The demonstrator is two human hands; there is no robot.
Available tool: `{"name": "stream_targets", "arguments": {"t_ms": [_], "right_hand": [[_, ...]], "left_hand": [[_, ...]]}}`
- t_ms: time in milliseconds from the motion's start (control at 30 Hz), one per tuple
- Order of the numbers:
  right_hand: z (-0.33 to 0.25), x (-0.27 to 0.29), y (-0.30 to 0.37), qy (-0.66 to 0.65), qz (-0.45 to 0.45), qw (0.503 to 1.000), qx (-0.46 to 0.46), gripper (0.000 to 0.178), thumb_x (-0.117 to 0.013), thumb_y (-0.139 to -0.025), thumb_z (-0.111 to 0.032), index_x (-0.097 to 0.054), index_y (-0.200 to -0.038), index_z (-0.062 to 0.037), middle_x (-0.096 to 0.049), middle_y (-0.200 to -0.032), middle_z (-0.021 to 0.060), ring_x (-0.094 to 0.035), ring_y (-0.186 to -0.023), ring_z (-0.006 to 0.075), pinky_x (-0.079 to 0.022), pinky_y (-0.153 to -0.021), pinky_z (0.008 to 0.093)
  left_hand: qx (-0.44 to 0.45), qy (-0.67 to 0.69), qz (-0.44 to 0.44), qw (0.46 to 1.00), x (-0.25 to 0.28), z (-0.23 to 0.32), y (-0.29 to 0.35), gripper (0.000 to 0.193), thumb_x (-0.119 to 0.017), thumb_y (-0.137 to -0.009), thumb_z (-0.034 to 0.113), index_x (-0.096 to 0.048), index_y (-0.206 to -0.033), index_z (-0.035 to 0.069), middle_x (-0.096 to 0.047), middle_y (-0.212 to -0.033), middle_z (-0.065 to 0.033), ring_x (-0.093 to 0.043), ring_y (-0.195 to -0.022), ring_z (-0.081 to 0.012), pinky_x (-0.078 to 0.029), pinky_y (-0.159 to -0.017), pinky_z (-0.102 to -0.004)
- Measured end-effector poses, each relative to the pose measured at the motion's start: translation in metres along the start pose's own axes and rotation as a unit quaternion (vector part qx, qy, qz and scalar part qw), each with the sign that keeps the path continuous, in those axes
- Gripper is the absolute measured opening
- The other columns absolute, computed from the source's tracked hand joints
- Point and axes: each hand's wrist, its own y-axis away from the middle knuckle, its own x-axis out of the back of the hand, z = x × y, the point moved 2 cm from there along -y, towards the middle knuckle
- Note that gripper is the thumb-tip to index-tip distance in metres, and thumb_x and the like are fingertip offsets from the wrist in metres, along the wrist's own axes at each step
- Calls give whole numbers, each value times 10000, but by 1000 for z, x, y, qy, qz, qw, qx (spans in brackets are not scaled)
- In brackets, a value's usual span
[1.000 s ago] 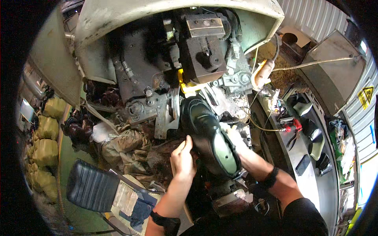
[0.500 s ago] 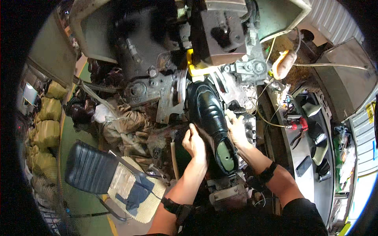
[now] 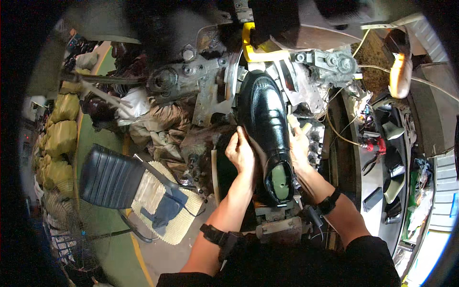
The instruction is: Operating an industrial machine to shape and process shoe uppers.
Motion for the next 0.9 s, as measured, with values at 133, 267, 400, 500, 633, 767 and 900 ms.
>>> {"name": "stream_targets", "arguments": {"t_ms": [133,267,400,500,633,767,900], "right_hand": [[-1,3,-1,-31,-12,999,-18,398,-616,-963,-134,-534,-1338,-27,-472,-1414,71,-440,-1278,151,-294,-1124,303],[-24,-11,14,144,-25,989,38,352,-568,-987,-183,-568,-1299,-19,-574,-1311,68,-513,-1194,144,-152,-1173,317],[-23,-6,22,88,-11,995,-34,360,-547,-996,-236,-563,-1301,-45,-605,-1234,44,-551,-1124,159,-290,-1119,329],[-28,-12,31,67,-112,991,38,387,-507,-1011,-235,-504,-1358,-62,-569,-1293,39,-524,-1185,174,-355,-1078,326],[-37,-22,44,-163,-124,968,-146,443,-495,-1014,-247,-436,-1422,-85,-476,-1425,34,-417,-1316,186,-284,-1135,340],[-37,-23,42,-55,-9,998,-40,523,-581,-968,-139,-412,-1455,-56,-382,-1502,61,-382,-1335,162,-298,-1120,322],[-35,-15,45,10,2,1000,11,492,-595,-950,-76,-463,-1419,-10,-262,-1562,71,-407,-1293,171,-340,-1078,299]], "left_hand": [[0,83,30,996,-5,8,6,396,-601,-986,242,-531,-710,-34,-422,-634,56,-350,-639,-66,-314,-566,-261],[55,104,34,992,-3,10,9,423,-612,-976,274,-541,-689,-29,-442,-629,69,-357,-633,-64,-306,-564,-257],[93,178,-23,979,0,5,11,377,-594,-983,270,-621,-705,16,-515,-656,57,-414,-638,-74,-330,-580,-257],[130,263,-29,956,-1,11,12,306,-617,-963,257,-711,-888,-24,-656,-823,-10,-544,-744,-110,-434,-697,-262],[190,321,-64,926,5,19,12,391,-679,-916,291,-695,-1088,-60,-688,-1030,-72,-607,-892,-148,-471,-819,-266],[201,284,-55,936,9,32,18,356,-695,-908,305,-717,-1004,-37,-687,-958,-55,-596,-838,-137,-465,-778,-267],[192,180,-76,962,17,24,20,411,-661,-919,421,-709,-924,13,-658,-878,-22,-564,-782,-122,-447,-741,-273]]}}
